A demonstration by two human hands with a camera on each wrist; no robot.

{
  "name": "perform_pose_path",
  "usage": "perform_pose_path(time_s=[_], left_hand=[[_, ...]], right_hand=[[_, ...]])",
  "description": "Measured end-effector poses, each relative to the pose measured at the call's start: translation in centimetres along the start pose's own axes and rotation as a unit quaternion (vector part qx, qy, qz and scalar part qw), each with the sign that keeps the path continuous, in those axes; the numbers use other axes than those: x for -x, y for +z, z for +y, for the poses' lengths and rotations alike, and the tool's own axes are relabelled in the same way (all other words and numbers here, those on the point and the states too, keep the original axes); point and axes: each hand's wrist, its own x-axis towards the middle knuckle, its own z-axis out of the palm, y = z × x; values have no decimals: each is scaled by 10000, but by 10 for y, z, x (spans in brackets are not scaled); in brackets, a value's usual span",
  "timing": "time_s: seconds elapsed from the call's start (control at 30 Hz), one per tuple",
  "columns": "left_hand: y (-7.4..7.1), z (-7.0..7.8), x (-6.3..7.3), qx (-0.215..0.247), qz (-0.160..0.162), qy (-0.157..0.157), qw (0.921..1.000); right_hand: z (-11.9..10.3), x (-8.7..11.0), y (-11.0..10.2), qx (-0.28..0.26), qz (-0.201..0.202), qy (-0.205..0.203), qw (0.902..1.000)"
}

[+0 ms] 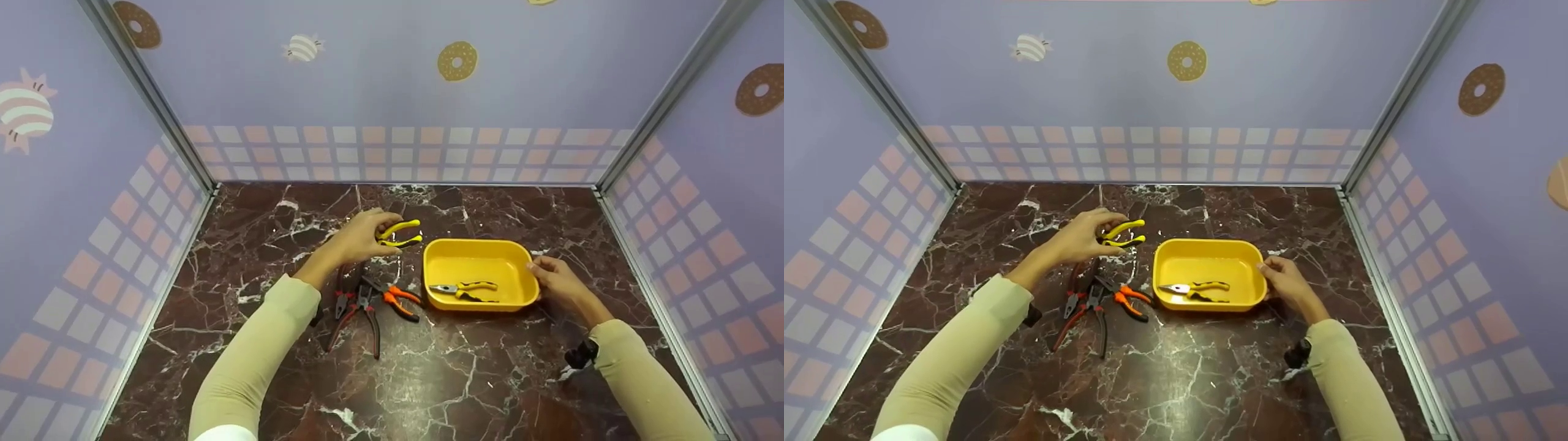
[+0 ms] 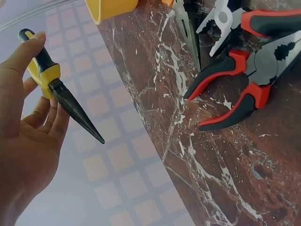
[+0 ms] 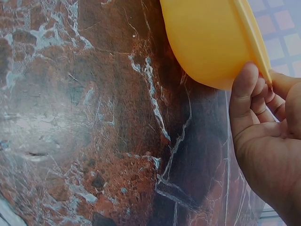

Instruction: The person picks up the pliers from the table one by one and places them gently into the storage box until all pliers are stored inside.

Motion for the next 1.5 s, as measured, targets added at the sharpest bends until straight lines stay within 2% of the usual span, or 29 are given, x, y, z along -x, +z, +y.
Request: perform_pose_path(time_s=[0.23, 0.5, 0.73, 0.97, 1.17, 1.33, 1.5], left_hand=[[-2, 4, -1, 91, 65, 64, 9999], [0, 5, -2, 127, 91, 9, 9999], [2, 12, -8, 32, 48, 122, 9999], [5, 22, -15, -127, -31, 36, 9999], [9, 24, -17, -151, -84, 200, 9997], [9, 28, -20, -271, -77, 277, 9992], [11, 34, -25, -173, -57, 374, 9991]], right_hand=[[-3, 0, -1, 82, 87, -4, 9999], [-2, 0, 0, 28, -35, 60, 10000], [-1, -1, 0, -4, 23, 26, 10000], [1, -1, 1, -46, 23, -18, 10000], [1, 0, 1, 28, 42, 85, 10000], [0, 0, 1, 50, -11, 15, 10000], [-2, 1, 0, 14, -8, -16, 10000]])
